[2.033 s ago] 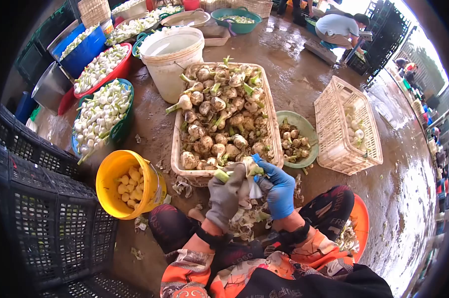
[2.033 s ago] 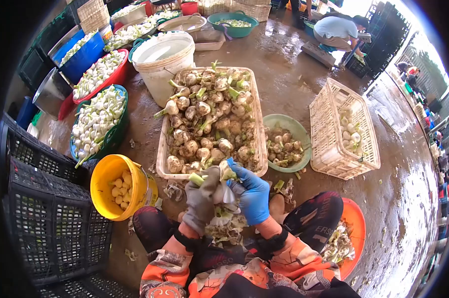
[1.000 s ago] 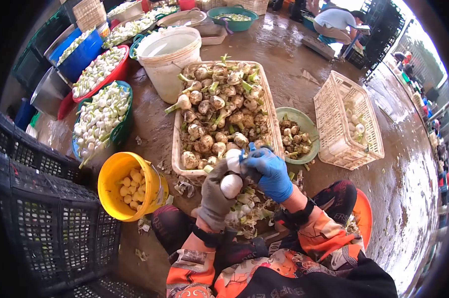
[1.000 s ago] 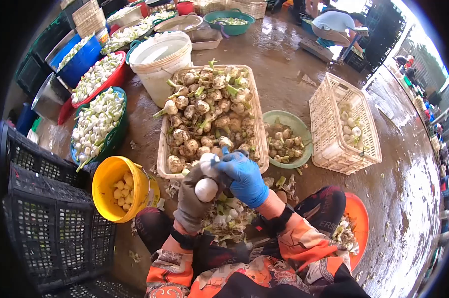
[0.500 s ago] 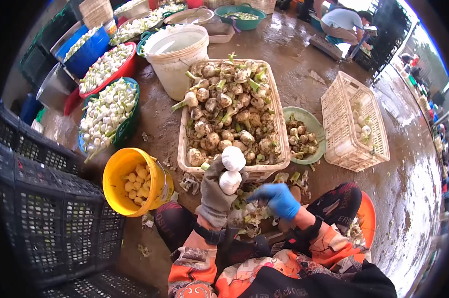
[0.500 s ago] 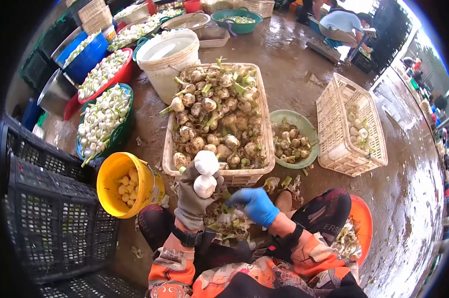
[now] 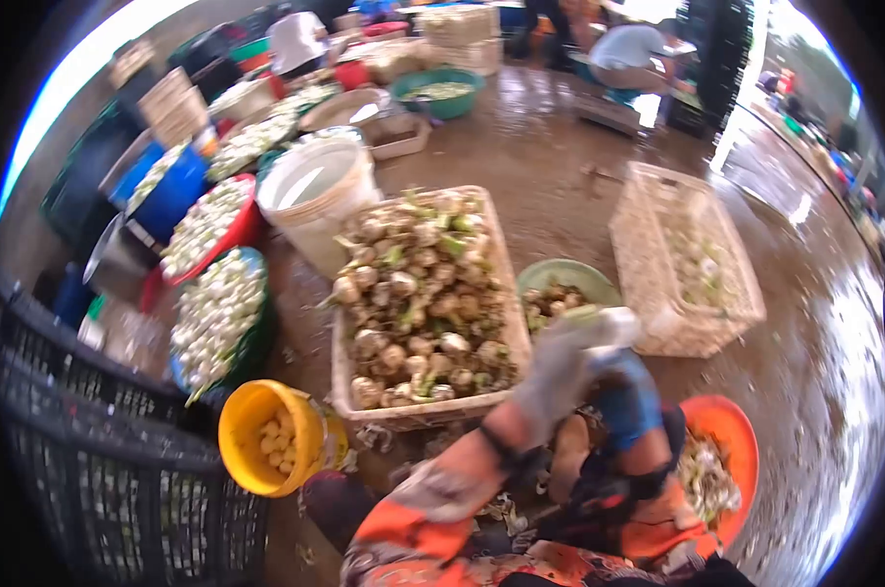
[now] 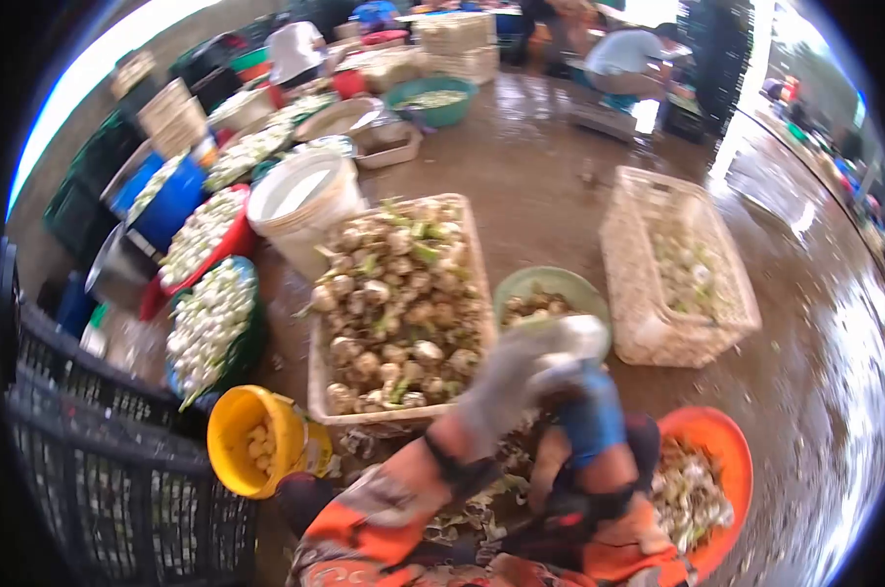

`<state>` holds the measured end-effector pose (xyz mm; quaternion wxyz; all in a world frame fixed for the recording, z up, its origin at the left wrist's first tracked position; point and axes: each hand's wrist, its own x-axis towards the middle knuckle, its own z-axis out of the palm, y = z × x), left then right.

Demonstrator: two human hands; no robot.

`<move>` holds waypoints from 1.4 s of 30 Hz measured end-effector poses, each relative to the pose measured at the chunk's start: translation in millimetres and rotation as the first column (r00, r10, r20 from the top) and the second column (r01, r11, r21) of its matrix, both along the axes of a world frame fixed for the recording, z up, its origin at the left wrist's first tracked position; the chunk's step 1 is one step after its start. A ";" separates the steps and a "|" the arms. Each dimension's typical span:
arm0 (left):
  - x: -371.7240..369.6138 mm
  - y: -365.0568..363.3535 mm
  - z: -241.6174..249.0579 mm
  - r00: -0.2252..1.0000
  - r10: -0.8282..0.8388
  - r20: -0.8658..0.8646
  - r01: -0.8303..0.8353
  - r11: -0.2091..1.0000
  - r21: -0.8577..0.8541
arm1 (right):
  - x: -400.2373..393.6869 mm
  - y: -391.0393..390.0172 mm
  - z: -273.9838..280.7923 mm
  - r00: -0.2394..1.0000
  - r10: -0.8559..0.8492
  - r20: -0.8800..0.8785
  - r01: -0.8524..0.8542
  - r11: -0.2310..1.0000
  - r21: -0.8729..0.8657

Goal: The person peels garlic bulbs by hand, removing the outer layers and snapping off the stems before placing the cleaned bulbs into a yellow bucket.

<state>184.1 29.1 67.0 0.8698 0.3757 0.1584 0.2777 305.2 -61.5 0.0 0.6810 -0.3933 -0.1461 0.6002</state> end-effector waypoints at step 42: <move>-223.4 -6.4 -54.0 0.781 0.532 -0.328 -0.607 0.771 -0.194 | -238.5 300.7 -5.4 -0.135 -0.049 0.990 -0.588 0.808 -0.040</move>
